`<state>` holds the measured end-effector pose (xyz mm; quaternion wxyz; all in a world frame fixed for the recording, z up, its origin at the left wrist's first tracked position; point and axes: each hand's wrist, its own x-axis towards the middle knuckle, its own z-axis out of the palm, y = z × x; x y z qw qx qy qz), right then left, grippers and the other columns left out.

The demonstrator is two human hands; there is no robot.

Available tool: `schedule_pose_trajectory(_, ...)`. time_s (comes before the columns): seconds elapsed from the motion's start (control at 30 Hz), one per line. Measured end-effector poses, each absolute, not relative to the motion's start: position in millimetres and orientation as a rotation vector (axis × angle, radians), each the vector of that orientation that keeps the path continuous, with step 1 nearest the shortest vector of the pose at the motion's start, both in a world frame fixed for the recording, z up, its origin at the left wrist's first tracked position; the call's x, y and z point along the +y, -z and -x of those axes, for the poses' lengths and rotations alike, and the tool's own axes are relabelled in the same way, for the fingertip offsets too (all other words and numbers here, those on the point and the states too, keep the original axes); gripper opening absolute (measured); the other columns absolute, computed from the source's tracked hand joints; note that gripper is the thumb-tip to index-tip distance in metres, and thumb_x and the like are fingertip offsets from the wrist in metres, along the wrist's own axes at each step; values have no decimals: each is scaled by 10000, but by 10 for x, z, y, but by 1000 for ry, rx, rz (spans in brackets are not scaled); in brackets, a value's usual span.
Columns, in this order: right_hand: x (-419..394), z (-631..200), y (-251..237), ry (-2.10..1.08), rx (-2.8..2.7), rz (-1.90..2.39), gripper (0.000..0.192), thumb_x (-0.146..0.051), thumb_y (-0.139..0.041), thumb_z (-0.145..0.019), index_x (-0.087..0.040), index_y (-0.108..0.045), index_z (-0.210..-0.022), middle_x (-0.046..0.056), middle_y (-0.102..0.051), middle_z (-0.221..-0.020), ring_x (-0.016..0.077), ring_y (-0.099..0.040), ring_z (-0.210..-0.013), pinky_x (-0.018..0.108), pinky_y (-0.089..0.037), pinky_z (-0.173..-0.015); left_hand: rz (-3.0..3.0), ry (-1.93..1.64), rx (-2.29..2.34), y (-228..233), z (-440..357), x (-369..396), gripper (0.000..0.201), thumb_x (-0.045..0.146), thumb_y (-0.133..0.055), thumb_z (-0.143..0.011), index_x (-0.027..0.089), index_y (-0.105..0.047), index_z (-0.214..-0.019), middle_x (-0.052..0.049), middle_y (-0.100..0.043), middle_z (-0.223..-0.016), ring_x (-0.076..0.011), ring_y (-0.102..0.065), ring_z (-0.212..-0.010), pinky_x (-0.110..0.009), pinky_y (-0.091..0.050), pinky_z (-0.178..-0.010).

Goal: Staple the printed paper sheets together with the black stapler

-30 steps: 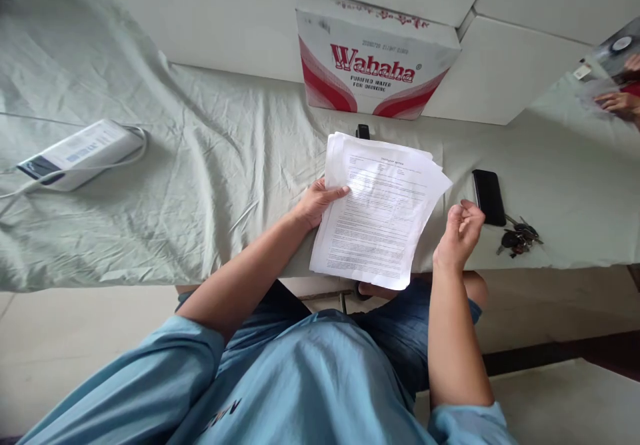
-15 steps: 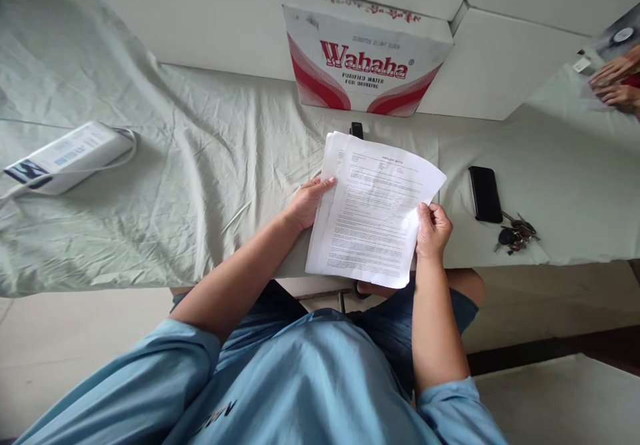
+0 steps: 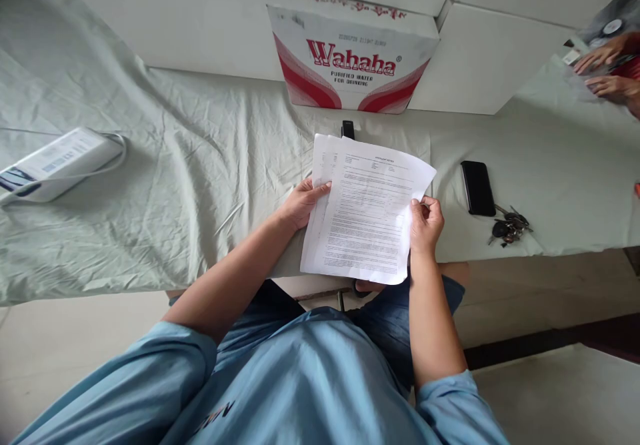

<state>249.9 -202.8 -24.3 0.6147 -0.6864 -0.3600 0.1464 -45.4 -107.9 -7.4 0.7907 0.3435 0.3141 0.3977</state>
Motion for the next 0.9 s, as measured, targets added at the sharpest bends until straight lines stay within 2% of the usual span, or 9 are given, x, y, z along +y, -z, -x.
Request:
schedule_pose_trajectory(0.13,-2016,-2512,281,-370,-869,1577,595,-741,-900,-751,-237,-654,-949,-12,-704,-799,170,-645,-731,329,-535,-736,-733,-840,667,26,466,-1109,599,606,-1117,-617,185,-841,-942,-99,-894,-937,-386,-887,-1082,-502,-715,-984)
schedule_pose_trajectory(0.23,-2013,-2517,313,-423,-891,1543,690,-741,-943,-725,-236,-663,-1102,19,-779,-889,205,-723,-802,365,-583,-801,-742,-814,630,3,474,-1134,598,601,-1119,-615,191,-849,-958,-103,-895,-946,-389,-884,-1112,-486,-717,-983)
schedule_pose_trajectory(0.33,-2026,-2520,328,-473,-909,1536,777,-732,-964,-731,-219,-684,-1242,28,-798,-908,222,-743,-824,386,-592,-834,-732,-805,622,7,480,-1138,576,563,-1123,-616,200,-844,-966,-101,-902,-981,-381,-884,-1125,-480,-714,-1000)
schedule_pose_trajectory(0.43,-2050,-2538,320,-435,-937,1565,669,-768,-928,-769,-218,-733,-1097,-19,-728,-808,186,-665,-758,357,-557,-807,-695,-802,637,41,477,-1111,566,647,-1065,-692,216,-838,-980,-110,-904,-998,-398,-875,-1153,-521,-712,-1024)
schedule_pose_trajectory(0.53,-2069,-2559,298,-381,-930,1575,620,-791,-901,-790,-227,-724,-978,-58,-631,-722,154,-579,-700,324,-506,-762,-644,-772,620,87,462,-1065,655,810,-969,-733,221,-833,-984,-144,-900,-1009,-440,-852,-1215,-575,-700,-1069)
schedule_pose_trajectory(0.67,-2065,-2556,273,-362,-885,1571,617,-797,-873,-793,-222,-719,-956,-42,-633,-737,152,-551,-689,314,-466,-718,-631,-766,619,131,433,-1043,758,912,-904,-723,222,-818,-1026,-161,-887,-998,-488,-809,-1285,-617,-668,-1119)
schedule_pose_trajectory(0.9,-2043,-2526,239,-358,-838,1575,608,-791,-869,-751,-227,-710,-913,-51,-587,-709,147,-508,-682,310,-434,-700,-742,-834,766,160,421,-1145,722,926,-818,-856,219,-785,-999,-140,-868,-942,-497,-771,-1300,-611,-630,-1117)
